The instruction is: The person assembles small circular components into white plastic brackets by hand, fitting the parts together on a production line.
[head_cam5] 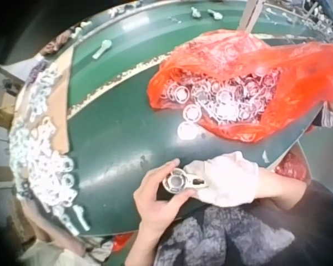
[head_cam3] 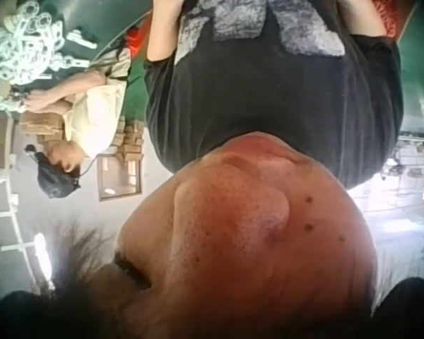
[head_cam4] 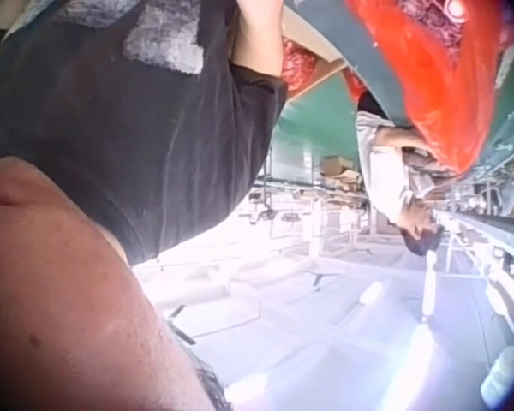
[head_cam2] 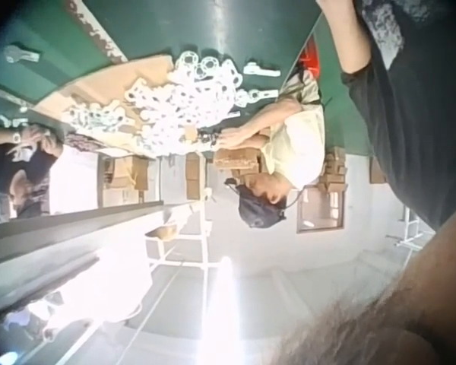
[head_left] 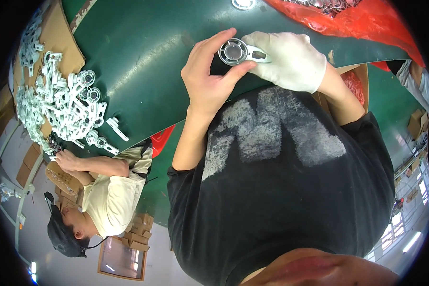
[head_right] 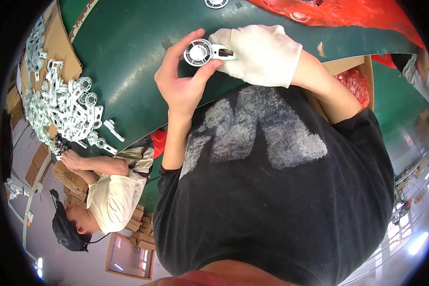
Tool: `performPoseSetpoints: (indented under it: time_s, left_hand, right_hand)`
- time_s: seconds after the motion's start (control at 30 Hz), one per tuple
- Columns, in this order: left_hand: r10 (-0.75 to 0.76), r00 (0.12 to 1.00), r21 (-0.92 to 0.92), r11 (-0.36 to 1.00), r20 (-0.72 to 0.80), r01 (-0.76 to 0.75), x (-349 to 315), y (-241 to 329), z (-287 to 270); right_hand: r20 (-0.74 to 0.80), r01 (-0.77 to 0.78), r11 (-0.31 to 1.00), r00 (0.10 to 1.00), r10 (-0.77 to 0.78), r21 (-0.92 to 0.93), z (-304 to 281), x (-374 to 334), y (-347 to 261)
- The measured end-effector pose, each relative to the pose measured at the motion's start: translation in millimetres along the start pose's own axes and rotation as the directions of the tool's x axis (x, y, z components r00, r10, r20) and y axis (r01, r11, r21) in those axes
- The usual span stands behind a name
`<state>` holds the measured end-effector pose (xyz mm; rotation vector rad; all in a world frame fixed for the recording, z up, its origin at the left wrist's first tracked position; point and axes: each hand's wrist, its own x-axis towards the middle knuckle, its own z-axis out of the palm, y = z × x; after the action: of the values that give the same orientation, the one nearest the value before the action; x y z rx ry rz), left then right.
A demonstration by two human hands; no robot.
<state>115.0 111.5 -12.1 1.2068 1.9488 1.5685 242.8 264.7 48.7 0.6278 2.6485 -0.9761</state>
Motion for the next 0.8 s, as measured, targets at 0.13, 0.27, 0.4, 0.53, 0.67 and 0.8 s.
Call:
performPoseSetpoints:
  time_s: [0.13,0.27,0.4,0.53,0.67,0.8]
  left_hand:
    - [-0.089,0.996,-0.073,0.994,-0.021,0.087,3.5,10.2,4.4]
    - [0.203,0.979,-0.053,0.978,0.03,-0.201,7.5,5.2,3.4]
    - [0.354,0.935,-0.009,0.935,0.031,-0.354,10.7,-1.3,4.5]
    - [-0.051,0.984,-0.47,0.873,0.172,0.127,5.6,6.6,7.7]
    - [-0.108,0.967,-0.542,0.811,0.233,0.221,4.4,8.8,2.3]
    - [-0.158,0.953,-0.565,0.775,0.26,0.283,11.3,11.7,0.1]
  right_hand:
    - [0.103,0.039,0.97,0.993,-0.065,0.241,-15.0,-3.4,4.8]
    - [0.257,-0.075,0.616,0.943,-0.212,0.784,-14.0,1.7,15.2]
    - [0.36,-0.151,0.81,0.93,-0.078,0.567,7.2,8.9,7.9]
    - [0.029,0.086,0.762,0.99,-0.136,0.642,27.9,7.2,19.2]
    - [-0.114,0.229,0.876,0.973,-0.199,0.425,30.0,3.9,14.3]
    - [-0.077,0.187,0.951,0.982,-0.173,0.247,25.5,5.5,14.0]
